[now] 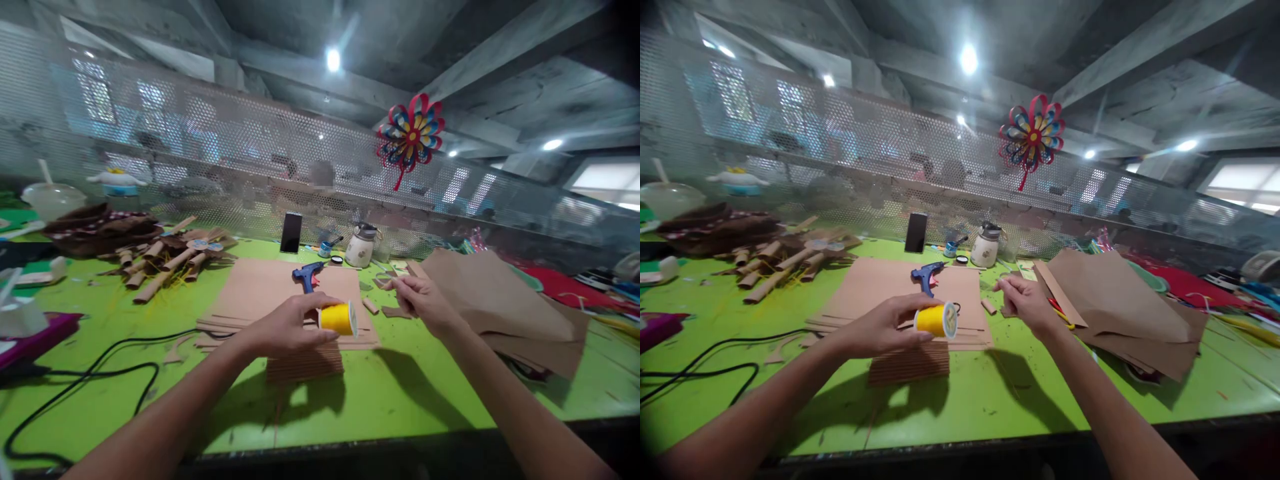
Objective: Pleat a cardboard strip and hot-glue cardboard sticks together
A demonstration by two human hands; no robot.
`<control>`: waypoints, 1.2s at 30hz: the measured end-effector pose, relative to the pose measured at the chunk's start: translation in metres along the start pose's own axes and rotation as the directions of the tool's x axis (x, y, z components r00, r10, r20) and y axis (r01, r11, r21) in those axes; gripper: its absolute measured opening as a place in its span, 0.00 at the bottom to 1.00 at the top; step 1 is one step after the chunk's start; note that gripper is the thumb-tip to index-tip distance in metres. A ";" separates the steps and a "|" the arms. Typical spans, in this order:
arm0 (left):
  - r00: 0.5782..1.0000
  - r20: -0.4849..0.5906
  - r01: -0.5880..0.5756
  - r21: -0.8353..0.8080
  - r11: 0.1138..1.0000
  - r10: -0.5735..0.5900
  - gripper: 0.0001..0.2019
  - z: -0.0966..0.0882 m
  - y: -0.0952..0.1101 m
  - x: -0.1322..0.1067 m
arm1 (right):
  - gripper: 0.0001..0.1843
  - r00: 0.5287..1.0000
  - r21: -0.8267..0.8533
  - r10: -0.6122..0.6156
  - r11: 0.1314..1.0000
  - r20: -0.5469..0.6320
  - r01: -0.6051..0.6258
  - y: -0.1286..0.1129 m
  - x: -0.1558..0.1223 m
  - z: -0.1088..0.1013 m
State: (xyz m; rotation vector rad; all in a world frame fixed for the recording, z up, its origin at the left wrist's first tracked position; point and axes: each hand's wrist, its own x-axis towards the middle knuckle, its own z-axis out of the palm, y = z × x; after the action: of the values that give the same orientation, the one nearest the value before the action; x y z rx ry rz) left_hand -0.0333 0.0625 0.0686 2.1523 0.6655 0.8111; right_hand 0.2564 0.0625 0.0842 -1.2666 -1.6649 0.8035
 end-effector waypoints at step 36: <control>0.899 -0.437 0.247 0.565 0.787 0.032 0.18 -0.016 -0.028 -0.001 | 0.19 0.708 -0.226 -0.093 0.970 -0.700 -0.096 0.073 -0.012 -0.123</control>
State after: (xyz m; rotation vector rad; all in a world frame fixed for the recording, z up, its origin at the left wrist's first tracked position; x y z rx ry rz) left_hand -0.0514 0.0860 0.0551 2.4780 1.4421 1.1339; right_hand 0.3989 0.0695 0.0676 -1.4973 -1.1299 0.0439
